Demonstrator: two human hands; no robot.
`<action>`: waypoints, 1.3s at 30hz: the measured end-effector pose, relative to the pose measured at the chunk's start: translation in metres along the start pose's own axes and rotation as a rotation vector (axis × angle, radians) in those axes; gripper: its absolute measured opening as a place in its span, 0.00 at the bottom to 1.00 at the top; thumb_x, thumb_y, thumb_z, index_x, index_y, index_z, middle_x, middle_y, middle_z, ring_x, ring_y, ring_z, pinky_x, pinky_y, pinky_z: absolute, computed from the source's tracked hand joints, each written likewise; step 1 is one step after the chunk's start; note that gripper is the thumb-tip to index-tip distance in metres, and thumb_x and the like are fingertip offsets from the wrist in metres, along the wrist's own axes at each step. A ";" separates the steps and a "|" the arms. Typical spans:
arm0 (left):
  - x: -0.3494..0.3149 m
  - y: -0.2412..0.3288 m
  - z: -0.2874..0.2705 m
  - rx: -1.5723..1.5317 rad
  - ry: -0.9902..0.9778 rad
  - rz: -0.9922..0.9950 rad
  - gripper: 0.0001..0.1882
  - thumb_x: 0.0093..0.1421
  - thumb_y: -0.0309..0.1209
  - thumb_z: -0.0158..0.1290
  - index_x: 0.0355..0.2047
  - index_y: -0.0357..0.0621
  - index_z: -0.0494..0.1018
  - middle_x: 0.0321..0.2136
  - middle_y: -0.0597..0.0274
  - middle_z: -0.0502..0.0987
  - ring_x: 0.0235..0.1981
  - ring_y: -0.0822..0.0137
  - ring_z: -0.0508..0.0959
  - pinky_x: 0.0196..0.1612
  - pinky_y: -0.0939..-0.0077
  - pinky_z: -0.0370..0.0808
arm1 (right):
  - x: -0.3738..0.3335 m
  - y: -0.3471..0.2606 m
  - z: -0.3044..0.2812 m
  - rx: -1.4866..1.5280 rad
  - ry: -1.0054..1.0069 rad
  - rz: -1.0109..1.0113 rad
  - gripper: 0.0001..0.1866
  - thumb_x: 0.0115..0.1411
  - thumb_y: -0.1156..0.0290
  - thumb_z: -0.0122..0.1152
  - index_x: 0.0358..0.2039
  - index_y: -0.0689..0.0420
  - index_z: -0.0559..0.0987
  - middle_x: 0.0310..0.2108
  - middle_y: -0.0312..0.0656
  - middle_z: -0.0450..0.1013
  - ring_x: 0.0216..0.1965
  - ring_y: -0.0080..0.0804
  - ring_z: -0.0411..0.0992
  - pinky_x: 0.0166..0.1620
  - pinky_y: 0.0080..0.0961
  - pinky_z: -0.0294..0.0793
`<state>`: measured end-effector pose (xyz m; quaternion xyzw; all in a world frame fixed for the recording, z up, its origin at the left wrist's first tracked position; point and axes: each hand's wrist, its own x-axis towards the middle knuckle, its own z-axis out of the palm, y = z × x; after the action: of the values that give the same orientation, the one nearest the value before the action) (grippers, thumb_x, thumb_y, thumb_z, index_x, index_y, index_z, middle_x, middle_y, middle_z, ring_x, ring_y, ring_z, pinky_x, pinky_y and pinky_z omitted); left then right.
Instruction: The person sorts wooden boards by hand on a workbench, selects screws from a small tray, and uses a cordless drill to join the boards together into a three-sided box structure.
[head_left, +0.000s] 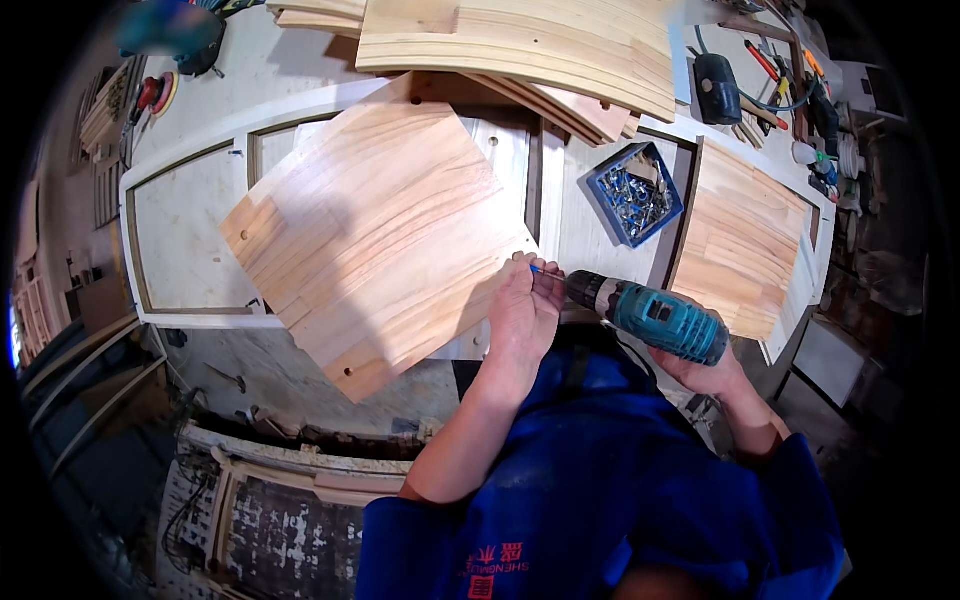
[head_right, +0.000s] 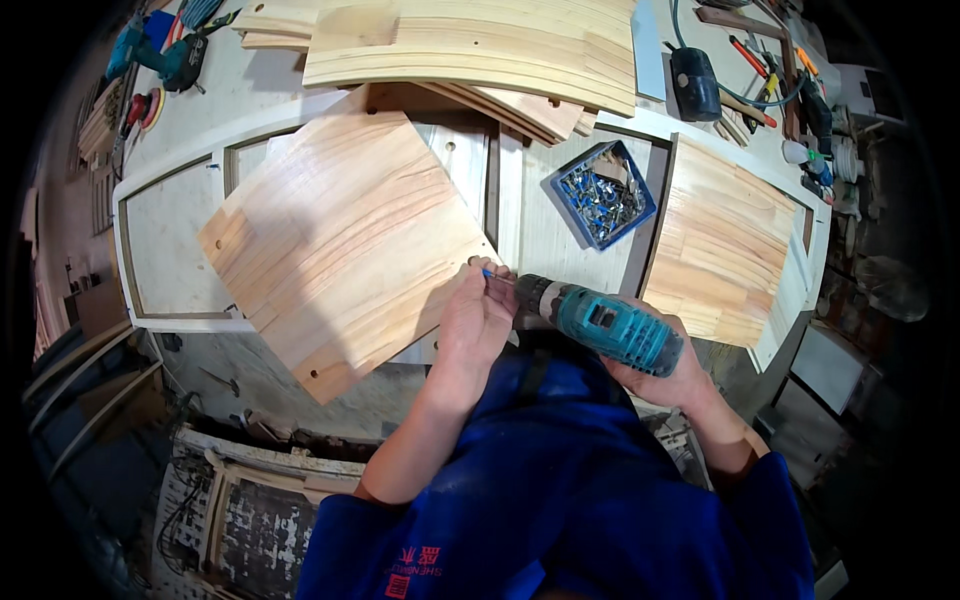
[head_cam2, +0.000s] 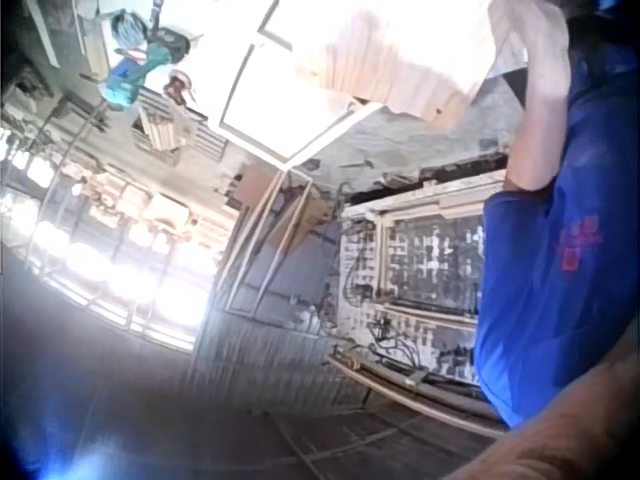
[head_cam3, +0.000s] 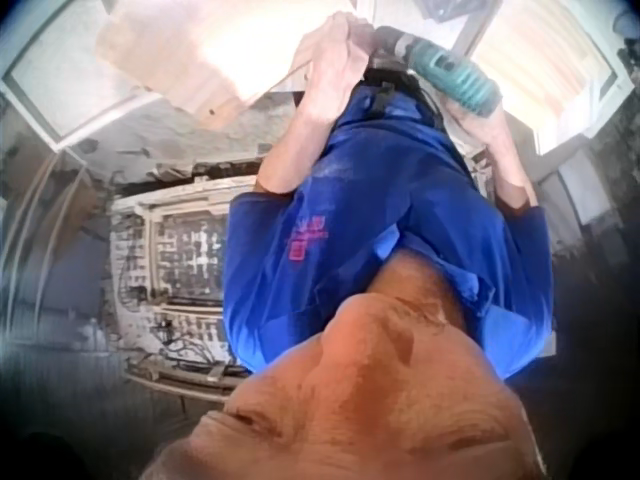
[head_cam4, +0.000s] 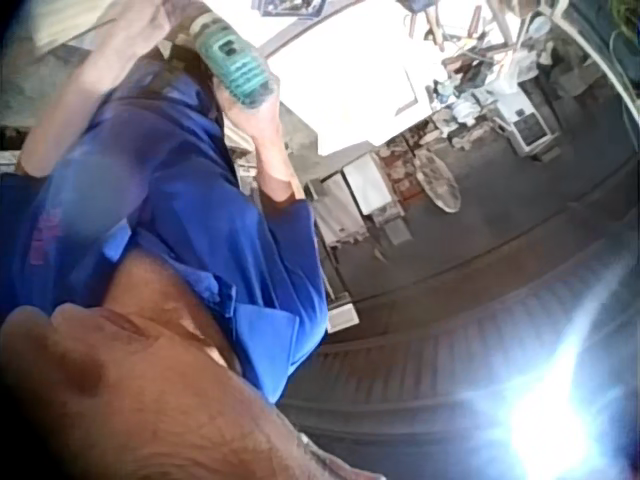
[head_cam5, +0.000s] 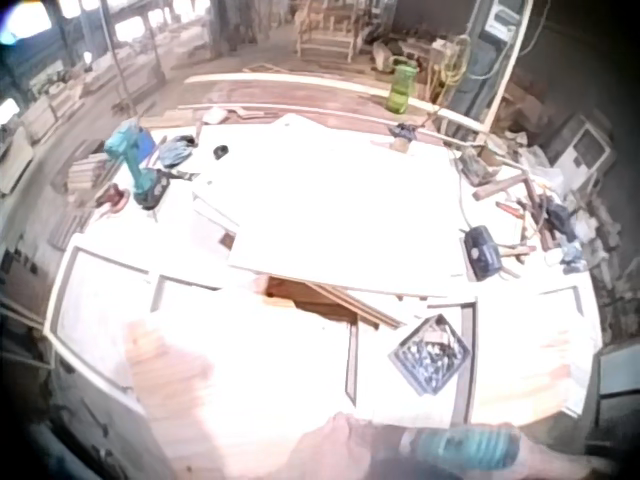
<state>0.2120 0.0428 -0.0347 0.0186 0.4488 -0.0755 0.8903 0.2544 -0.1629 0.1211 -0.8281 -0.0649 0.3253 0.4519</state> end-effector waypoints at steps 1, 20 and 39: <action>-0.005 0.001 0.004 0.005 0.006 0.009 0.09 0.71 0.33 0.44 0.39 0.43 0.71 0.33 0.63 0.74 0.37 0.66 0.76 0.45 0.71 0.76 | 0.001 -0.004 0.001 0.035 -0.011 0.030 0.28 0.48 0.79 0.68 0.52 0.63 0.73 0.39 0.45 0.79 0.38 0.31 0.78 0.44 0.24 0.76; 0.028 0.010 0.017 0.011 -0.042 -0.262 0.10 0.71 0.31 0.40 0.40 0.40 0.70 0.39 0.56 0.80 0.37 0.61 0.80 0.43 0.67 0.80 | 0.023 -0.032 0.004 -0.079 -0.013 0.106 0.29 0.51 0.77 0.67 0.55 0.64 0.71 0.43 0.43 0.78 0.41 0.24 0.75 0.47 0.22 0.74; 0.033 0.028 0.003 -0.117 -0.233 -0.431 0.13 0.62 0.33 0.56 0.43 0.40 0.70 0.51 0.50 0.75 0.54 0.57 0.75 0.60 0.61 0.69 | 0.047 -0.088 0.016 -0.104 -0.004 0.396 0.31 0.51 0.81 0.66 0.57 0.63 0.69 0.45 0.43 0.76 0.45 0.26 0.75 0.48 0.24 0.75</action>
<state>0.2380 0.0666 -0.0608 -0.1379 0.3401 -0.2392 0.8989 0.2977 -0.0811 0.1623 -0.8462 0.0817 0.4059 0.3355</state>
